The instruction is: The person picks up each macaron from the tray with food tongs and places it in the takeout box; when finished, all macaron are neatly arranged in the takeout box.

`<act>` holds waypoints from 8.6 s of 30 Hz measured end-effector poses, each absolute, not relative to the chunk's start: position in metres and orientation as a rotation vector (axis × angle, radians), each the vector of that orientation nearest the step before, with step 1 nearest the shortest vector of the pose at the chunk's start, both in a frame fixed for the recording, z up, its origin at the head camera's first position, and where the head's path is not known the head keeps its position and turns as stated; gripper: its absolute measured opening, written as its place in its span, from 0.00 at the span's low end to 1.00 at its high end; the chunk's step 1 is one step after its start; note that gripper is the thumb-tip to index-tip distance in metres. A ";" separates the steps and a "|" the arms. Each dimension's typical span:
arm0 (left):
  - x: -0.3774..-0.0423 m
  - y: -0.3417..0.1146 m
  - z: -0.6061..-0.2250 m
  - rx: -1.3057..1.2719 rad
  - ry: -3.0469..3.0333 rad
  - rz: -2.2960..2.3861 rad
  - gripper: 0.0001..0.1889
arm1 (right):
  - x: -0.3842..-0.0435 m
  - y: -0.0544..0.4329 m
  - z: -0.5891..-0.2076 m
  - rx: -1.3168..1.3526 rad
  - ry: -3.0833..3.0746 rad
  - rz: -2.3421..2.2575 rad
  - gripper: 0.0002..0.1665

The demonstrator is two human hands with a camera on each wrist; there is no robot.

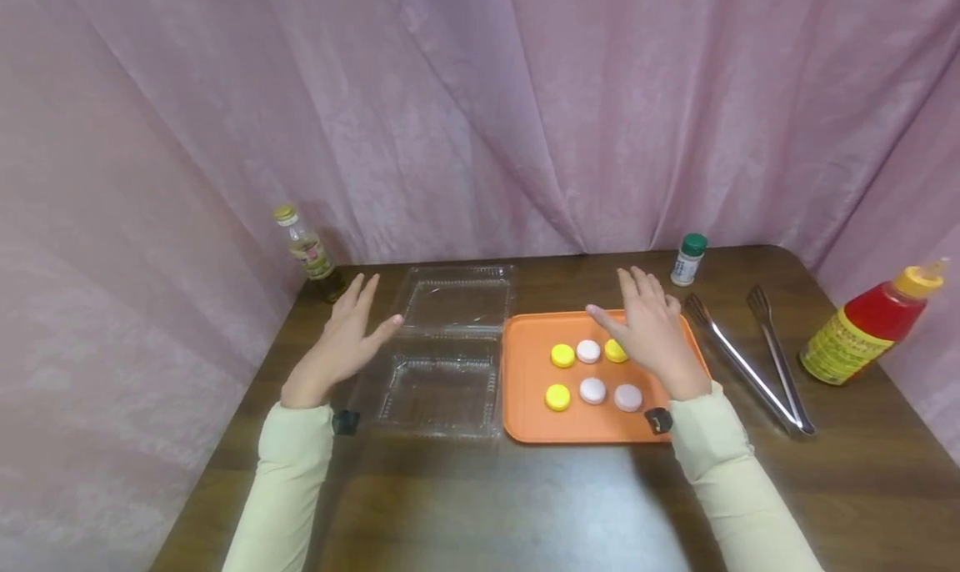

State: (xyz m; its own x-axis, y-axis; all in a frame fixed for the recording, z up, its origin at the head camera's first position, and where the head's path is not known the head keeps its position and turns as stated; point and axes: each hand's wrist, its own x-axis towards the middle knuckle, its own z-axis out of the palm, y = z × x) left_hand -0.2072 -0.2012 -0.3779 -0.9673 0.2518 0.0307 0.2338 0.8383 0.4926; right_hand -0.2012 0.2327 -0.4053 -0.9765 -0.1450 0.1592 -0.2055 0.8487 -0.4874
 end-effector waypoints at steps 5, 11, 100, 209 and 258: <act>-0.201 -0.216 -0.378 0.399 2.949 0.909 0.46 | -0.200 0.250 -0.412 0.197 -2.848 0.795 0.53; -0.192 -0.231 -0.385 0.406 2.860 1.071 0.43 | -0.198 0.274 -0.421 0.122 -2.818 0.834 0.51; -0.191 -0.282 -0.454 0.319 2.138 1.548 0.40 | -0.188 0.351 -0.430 0.127 -3.071 0.740 0.43; -0.165 -0.273 -0.471 0.210 2.181 1.733 0.38 | -0.196 0.240 -0.422 0.878 -2.681 0.206 0.20; -0.162 -0.270 -0.475 0.209 2.105 1.796 0.38 | -0.223 0.131 -0.414 1.415 -2.481 -0.086 0.23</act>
State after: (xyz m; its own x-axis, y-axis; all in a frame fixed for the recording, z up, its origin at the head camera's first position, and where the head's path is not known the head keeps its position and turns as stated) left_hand -0.1620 -0.2701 -0.4747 -0.9224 0.3429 -0.1777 -0.1216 0.1790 0.9763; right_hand -0.2227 0.1307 -0.4137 -0.4789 -0.8513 0.2143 -0.8344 0.5173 0.1904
